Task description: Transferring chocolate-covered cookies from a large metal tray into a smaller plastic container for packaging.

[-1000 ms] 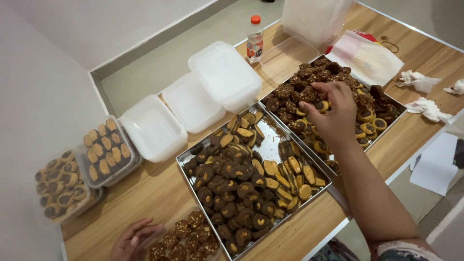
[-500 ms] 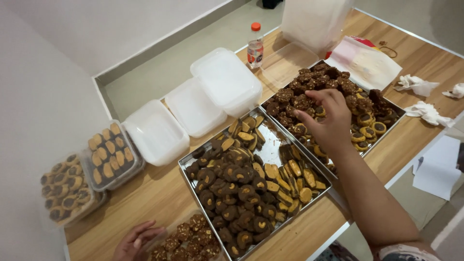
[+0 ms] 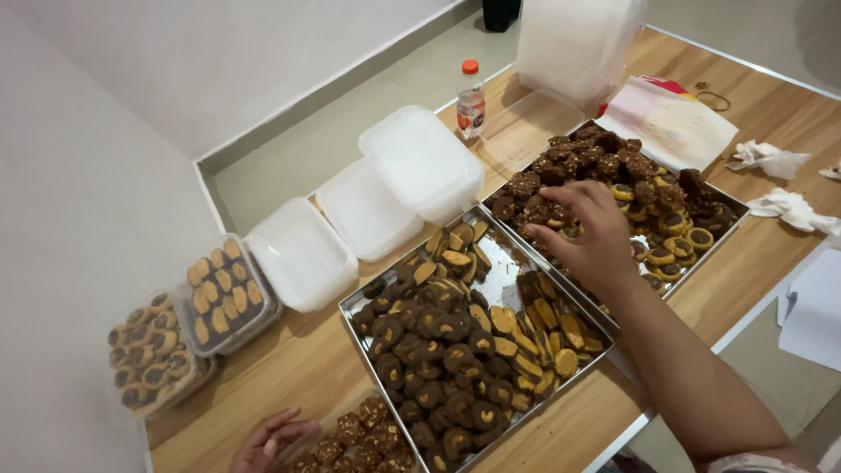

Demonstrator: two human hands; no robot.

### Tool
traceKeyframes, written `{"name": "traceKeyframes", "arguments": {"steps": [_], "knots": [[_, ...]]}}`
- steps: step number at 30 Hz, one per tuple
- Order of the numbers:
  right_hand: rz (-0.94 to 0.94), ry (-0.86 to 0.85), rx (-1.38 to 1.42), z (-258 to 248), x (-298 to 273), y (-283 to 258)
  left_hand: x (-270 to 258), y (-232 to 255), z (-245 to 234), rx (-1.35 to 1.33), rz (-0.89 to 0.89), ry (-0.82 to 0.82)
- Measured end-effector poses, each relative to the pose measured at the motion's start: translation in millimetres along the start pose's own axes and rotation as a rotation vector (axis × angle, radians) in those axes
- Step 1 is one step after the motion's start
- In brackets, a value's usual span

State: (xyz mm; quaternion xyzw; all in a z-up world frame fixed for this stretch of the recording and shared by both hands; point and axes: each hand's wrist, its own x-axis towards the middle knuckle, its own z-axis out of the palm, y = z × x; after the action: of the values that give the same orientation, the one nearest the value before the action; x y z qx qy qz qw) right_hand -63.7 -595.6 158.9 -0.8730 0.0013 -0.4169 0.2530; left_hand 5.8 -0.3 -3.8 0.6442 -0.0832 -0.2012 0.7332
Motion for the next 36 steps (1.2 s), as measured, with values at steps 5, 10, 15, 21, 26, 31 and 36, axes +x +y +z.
{"name": "traceKeyframes", "arguments": {"steps": [5, 10, 15, 21, 26, 31, 36], "knots": [[-0.026, -0.005, -0.005, -1, 1, -7, 0, -1, 1, -0.032, 0.000, 0.027], [-0.033, -0.027, 0.026, 1, 1, -9, 6, -13, -11, -0.007, 0.093, -0.074], [-0.030, -0.082, -0.005, 8, -2, -3, 8, -17, -12, -0.039, 0.068, -0.080], [-0.048, -0.105, -0.022, 13, -5, 0, 7, -20, -6, -0.199, 0.079, -0.077], [-0.072, -0.105, -0.018, 15, -5, 2, 4, -8, 3, -0.246, -0.001, -0.044], [-0.056, -0.127, -0.005, 17, -7, 4, 5, -5, 6, -0.201, 0.074, -0.112], [-0.085, -0.139, 0.017, 16, -5, 1, -3, 21, 25, 0.006, -0.023, 0.054]]}}
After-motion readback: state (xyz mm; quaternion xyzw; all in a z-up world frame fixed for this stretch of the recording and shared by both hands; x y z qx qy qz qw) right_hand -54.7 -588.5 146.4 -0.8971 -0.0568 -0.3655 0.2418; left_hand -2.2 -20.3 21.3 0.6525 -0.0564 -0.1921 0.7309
